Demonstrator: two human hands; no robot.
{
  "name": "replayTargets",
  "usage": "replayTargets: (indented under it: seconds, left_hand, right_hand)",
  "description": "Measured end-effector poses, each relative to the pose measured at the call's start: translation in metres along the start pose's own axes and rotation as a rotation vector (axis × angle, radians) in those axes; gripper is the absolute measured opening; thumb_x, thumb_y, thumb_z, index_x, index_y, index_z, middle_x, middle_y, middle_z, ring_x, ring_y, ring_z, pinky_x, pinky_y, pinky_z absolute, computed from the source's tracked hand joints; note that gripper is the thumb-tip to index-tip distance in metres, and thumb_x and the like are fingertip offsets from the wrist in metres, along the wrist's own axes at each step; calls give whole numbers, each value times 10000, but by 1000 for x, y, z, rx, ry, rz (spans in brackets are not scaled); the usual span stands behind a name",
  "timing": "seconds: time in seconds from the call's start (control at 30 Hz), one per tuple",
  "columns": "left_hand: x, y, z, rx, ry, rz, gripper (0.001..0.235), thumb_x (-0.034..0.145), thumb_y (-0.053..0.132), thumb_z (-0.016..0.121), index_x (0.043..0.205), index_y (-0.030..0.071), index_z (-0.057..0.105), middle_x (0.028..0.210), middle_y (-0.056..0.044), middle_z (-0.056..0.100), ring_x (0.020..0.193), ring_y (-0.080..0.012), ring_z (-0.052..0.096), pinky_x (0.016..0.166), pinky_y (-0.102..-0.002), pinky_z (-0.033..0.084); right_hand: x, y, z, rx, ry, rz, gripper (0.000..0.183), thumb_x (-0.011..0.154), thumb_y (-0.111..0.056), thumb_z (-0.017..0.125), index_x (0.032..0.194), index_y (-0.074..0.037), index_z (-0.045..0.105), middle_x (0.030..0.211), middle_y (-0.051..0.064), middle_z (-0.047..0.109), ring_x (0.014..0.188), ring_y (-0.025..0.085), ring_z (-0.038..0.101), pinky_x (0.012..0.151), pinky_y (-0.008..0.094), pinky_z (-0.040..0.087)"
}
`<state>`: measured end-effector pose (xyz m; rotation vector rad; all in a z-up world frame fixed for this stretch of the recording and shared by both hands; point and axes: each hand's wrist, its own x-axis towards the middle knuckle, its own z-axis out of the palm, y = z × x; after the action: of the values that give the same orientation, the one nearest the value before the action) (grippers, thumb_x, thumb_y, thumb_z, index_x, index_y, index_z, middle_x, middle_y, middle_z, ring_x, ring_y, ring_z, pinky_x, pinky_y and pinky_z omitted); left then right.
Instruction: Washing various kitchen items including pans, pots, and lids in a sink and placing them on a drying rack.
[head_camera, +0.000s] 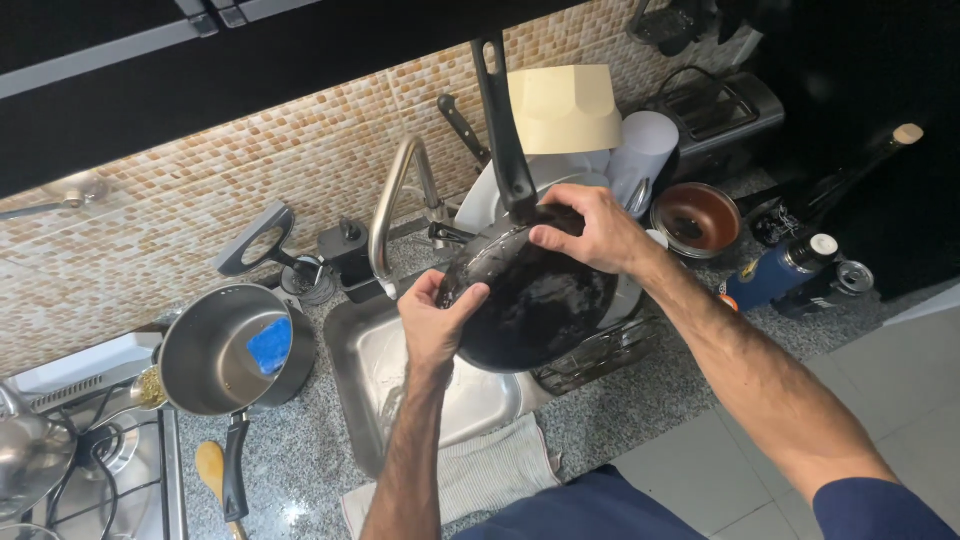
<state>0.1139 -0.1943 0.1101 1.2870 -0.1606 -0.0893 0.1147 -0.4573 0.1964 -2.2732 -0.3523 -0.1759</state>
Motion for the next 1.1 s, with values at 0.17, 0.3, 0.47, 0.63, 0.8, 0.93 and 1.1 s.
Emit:
replayTargets:
  seconds: [0.17, 0.3, 0.47, 0.63, 0.8, 0.93, 1.1]
  left_hand:
    - [21, -49, 36, -94, -31, 10, 203, 941, 160, 804, 890, 18, 669, 799, 7, 652, 672, -42, 535, 616, -208, 430]
    - [24, -56, 59, -296, -95, -47, 324, 1065, 288, 548, 949, 30, 706, 844, 24, 709, 719, -24, 582, 657, -201, 488]
    - [39, -86, 49, -359, -200, -114, 354, 1129, 279, 505, 1004, 10, 698, 879, 8, 702, 750, -58, 589, 688, -218, 486]
    - [51, -114, 27, -255, 15, -263, 343, 1100, 292, 458, 1084, 7, 648, 888, -68, 708, 726, -108, 633, 660, -279, 556]
    - [44, -120, 21, -199, 188, -450, 353, 1065, 311, 437, 1119, 14, 620, 910, -103, 710, 702, -129, 635, 652, -319, 616]
    - [6, -113, 0, -130, 158, -421, 226, 1029, 196, 544, 1090, -1, 636, 913, -122, 717, 697, -146, 629, 631, -308, 572]
    - [-31, -123, -61, -54, 168, -448, 192, 991, 115, 539, 1088, -3, 655, 947, -135, 753, 700, -145, 637, 641, -296, 592]
  right_hand:
    - [3, -9, -18, -175, 192, -25, 573, 895, -539, 757, 1036, 14, 694, 950, 146, 725, 898, 268, 720, 783, 407, 559]
    - [11, -3, -23, -216, 216, 164, 547, 880, -521, 762, 1014, 6, 710, 890, 160, 741, 843, 289, 742, 751, 428, 564]
    - [16, 10, -32, -246, 226, 244, 464, 929, -415, 735, 1056, 29, 690, 879, 196, 746, 821, 313, 739, 737, 445, 563]
    - [18, 36, -46, -208, 210, 253, 423, 948, -380, 709, 1075, 24, 704, 903, 186, 758, 848, 277, 747, 778, 420, 566]
    - [13, 46, -52, -156, 209, 202, 422, 960, -358, 695, 1149, 19, 711, 932, 188, 764, 881, 272, 746, 808, 408, 559]
    - [2, 14, -40, -187, 205, 206, 430, 950, -365, 713, 1148, 17, 705, 932, 204, 755, 884, 279, 746, 799, 411, 559]
    - [-29, -39, 5, -209, 256, 205, 397, 921, -348, 728, 1106, 3, 709, 882, 202, 741, 829, 281, 731, 754, 413, 552]
